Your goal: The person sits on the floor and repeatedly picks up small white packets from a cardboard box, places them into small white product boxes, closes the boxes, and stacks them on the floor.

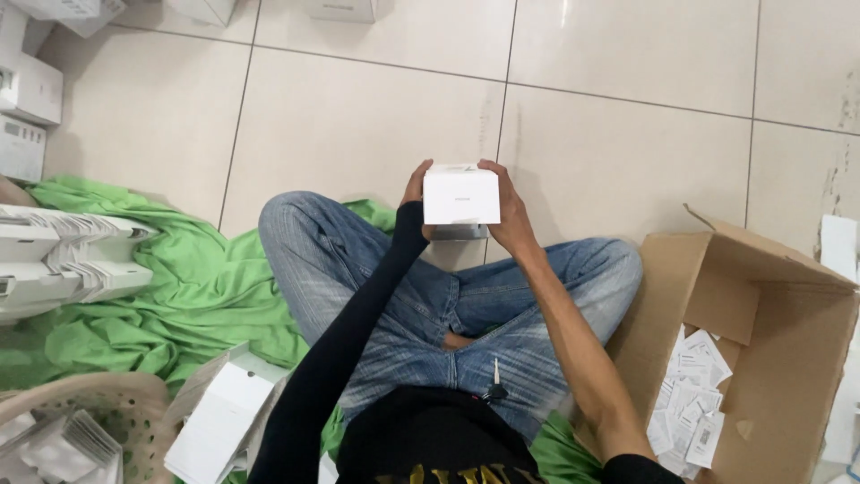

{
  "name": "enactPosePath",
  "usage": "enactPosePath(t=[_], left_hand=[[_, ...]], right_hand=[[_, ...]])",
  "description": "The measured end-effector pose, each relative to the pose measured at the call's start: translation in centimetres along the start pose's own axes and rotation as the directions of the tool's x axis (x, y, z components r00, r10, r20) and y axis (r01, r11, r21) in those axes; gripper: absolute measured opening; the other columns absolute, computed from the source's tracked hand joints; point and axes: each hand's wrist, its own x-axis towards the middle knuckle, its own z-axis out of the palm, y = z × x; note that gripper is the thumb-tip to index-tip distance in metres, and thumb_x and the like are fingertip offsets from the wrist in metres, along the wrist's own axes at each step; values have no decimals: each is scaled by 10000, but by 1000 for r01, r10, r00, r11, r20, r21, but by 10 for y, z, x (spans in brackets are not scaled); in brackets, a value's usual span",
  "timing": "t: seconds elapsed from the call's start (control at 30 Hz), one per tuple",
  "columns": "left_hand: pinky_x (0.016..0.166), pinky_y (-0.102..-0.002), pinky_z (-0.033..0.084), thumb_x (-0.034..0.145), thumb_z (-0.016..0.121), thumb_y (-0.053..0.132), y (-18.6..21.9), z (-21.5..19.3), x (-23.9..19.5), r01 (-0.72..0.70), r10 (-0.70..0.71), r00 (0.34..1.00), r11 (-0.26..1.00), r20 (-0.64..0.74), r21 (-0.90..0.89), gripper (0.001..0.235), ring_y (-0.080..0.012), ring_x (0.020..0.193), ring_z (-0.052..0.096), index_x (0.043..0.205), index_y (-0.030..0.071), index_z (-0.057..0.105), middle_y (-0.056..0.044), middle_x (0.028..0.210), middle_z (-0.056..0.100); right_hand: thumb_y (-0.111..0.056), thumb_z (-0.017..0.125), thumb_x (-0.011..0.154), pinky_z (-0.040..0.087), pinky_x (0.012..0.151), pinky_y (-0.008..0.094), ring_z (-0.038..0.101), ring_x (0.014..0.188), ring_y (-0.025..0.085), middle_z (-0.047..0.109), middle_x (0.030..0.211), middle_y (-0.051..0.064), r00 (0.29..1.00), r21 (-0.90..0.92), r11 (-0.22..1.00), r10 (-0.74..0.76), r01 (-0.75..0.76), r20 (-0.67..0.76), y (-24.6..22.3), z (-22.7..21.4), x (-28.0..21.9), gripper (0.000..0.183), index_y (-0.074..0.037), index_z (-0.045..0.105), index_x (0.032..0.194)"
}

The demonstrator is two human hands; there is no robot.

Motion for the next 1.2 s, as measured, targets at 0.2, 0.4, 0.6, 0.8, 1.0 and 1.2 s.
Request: enactPosePath(t=[0.2,0.4,0.6,0.8,1.0,1.2], left_hand=[[1118,-543,391,584,912,179,6,-40,4,-72,-278,780,850,560,522,1376,-539,1455,232,1600,364,3,-377,1646,16],[1124,-447,450,524,873,-125,-34,11,34,-158,-374,647,787,665,596,1589,-482,1466,321,1553,467,-183,-369,1624,28],[953,-435,576,665,792,67,65,26,73,-310,-367,665,657,650,688,1290,-379,1169,656,1671,305,20,-273,1419,512],[909,-422,608,883,652,362,13,55,57,239,-358,291,925,887,295,590,-362,1064,748,1307,-42,727,-288,1208,767],[1135,-548,358,712,740,246,1,62,88,-295,177,928,886,327,358,1110,-502,1471,286,1636,53,155,-342,1663,164],[1182,-594,290,728,760,301,-103,-10,219,-208,108,970,834,219,511,1101,-448,1518,277,1645,128,175,-283,1671,187]], right_hand=[[-134,789,772,421,1118,540,390,1434,439,280,1648,166,955,45,980,-197,192,224,3,-41,-8,920,-235,287,1537],[145,584,798,443,1141,465,429,1497,300,213,1735,79,894,-654,720,107,233,436,82,-56,-37,1131,-403,111,1666],[43,559,849,489,1075,447,519,1379,327,352,1677,88,970,-680,732,133,43,204,56,-90,-25,775,-296,437,1536],[-361,712,967,446,1138,428,609,1344,278,689,1414,116,462,-105,965,208,-240,862,95,-66,-28,495,-177,636,1421],[-268,699,816,423,1022,520,347,1437,480,217,1659,255,997,-330,941,-65,79,53,62,-37,25,904,-63,282,1592],[-341,670,836,542,1017,445,564,1301,314,142,1754,48,842,-154,934,357,-322,404,50,11,69,843,-258,300,1589]])
